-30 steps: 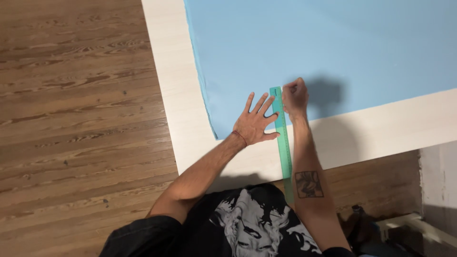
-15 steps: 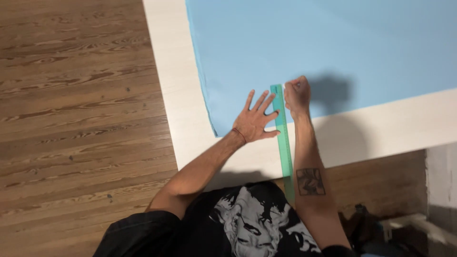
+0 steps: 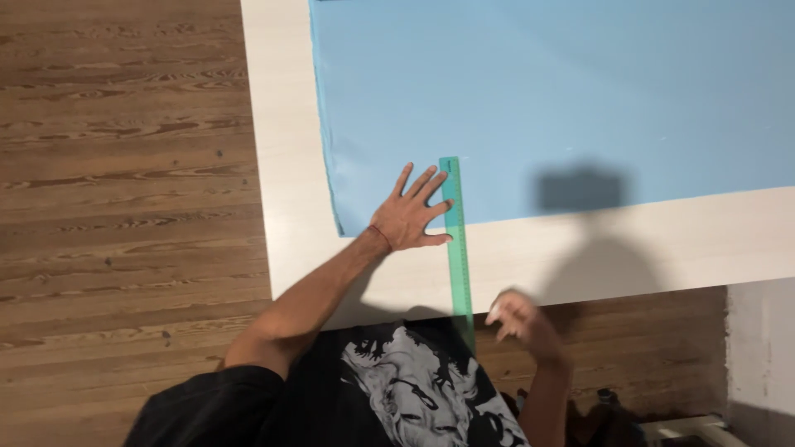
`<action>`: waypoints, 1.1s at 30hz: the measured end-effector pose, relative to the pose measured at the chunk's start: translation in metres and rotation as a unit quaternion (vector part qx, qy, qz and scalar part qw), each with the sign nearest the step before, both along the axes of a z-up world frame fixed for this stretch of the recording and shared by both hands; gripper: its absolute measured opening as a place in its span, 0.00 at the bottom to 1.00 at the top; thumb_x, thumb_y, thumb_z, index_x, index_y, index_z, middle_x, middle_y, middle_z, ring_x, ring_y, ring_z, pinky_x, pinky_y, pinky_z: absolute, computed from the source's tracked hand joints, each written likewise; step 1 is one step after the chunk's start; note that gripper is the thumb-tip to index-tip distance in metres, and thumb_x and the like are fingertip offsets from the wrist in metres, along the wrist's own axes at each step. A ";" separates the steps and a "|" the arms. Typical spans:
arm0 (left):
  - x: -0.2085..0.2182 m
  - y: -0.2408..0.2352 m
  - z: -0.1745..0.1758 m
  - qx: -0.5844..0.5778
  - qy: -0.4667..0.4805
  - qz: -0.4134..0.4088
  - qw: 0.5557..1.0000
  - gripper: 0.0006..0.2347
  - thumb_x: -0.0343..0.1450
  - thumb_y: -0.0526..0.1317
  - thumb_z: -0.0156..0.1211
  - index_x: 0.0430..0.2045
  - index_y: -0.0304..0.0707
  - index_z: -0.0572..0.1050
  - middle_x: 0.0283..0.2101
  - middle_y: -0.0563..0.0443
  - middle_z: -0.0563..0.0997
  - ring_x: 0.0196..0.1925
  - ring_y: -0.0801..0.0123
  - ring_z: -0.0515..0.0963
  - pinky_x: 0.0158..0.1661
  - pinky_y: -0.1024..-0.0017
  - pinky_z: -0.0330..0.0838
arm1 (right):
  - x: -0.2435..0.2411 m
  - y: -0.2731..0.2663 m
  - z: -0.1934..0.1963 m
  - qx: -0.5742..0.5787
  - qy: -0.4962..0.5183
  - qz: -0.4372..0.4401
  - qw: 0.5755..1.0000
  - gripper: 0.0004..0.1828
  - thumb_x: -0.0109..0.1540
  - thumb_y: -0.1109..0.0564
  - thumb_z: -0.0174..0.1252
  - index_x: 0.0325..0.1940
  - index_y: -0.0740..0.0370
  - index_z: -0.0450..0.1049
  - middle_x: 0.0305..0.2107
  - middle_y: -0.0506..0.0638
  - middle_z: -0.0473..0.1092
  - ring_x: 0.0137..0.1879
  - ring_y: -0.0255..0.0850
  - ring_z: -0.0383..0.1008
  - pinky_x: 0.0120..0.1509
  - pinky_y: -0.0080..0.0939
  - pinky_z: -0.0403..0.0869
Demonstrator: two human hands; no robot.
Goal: Mark lines on a large sheet of blue leather using a ruler and chalk on a cutting table
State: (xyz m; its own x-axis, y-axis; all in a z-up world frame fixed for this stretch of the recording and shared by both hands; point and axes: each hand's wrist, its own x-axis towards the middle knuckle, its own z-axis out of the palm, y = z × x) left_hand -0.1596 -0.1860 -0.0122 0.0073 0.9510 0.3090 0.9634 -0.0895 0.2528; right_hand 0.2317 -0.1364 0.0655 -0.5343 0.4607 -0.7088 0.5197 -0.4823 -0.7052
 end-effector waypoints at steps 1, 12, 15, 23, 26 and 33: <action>-0.003 0.003 0.007 0.001 -0.001 0.003 1.000 0.35 0.72 0.82 0.49 0.65 0.67 0.75 0.82 0.43 0.70 0.87 0.46 0.66 0.85 0.27 0.44 | 0.005 -0.004 0.006 0.001 -0.001 0.003 1.000 0.08 0.76 0.59 0.57 0.58 0.61 0.76 0.42 0.67 0.87 0.31 0.48 0.88 0.39 0.41 0.74; -0.019 -0.028 0.020 -0.046 -0.008 -0.003 0.999 0.34 0.76 0.81 0.48 0.66 0.63 0.75 0.84 0.42 0.66 0.90 0.44 0.61 0.84 0.28 0.41 | -0.004 -0.084 -0.035 0.059 -0.018 0.101 0.993 0.21 0.77 0.40 0.66 0.63 0.58 0.82 0.43 0.51 0.79 0.48 0.42 0.77 0.57 0.47 0.78; -0.056 -0.059 0.021 -0.039 0.004 0.009 0.999 0.34 0.76 0.81 0.48 0.65 0.62 0.76 0.85 0.41 0.67 0.90 0.45 0.62 0.85 0.30 0.41 | -0.035 -0.101 -0.028 0.048 0.006 0.138 0.989 0.20 0.78 0.39 0.64 0.59 0.57 0.81 0.41 0.52 0.76 0.49 0.43 0.76 0.58 0.49 0.78; -0.125 -0.122 0.012 -0.031 0.003 0.001 1.000 0.34 0.76 0.81 0.50 0.64 0.59 0.76 0.85 0.41 0.66 0.90 0.47 0.62 0.86 0.36 0.45 | -0.113 -0.162 -0.010 0.067 -0.014 0.151 0.986 0.21 0.78 0.39 0.64 0.59 0.60 0.82 0.39 0.55 0.77 0.48 0.45 0.75 0.55 0.51 0.78; -0.140 -0.127 0.013 -0.013 0.001 -0.020 1.000 0.35 0.77 0.81 0.49 0.64 0.59 0.76 0.85 0.41 0.67 0.90 0.47 0.61 0.87 0.37 0.44 | -0.133 -0.184 -0.008 0.071 -0.035 0.148 0.986 0.21 0.77 0.38 0.63 0.56 0.58 0.82 0.36 0.54 0.76 0.46 0.44 0.75 0.54 0.50 0.79; -0.152 -0.137 0.002 0.037 -0.012 -0.054 0.998 0.35 0.76 0.81 0.50 0.61 0.57 0.76 0.81 0.41 0.71 0.88 0.45 0.64 0.87 0.43 0.48 | -0.153 -0.224 -0.012 0.061 -0.088 0.107 0.989 0.20 0.76 0.38 0.65 0.51 0.57 0.83 0.30 0.53 0.74 0.41 0.45 0.74 0.51 0.50 0.78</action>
State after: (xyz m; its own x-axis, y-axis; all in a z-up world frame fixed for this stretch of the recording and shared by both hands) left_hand -0.3111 -0.3234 -0.0106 0.1002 0.9194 0.3803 0.9408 -0.2120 0.2646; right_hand 0.0784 -0.3609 0.0534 -0.5027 0.4382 -0.7451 0.7198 -0.2650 -0.6416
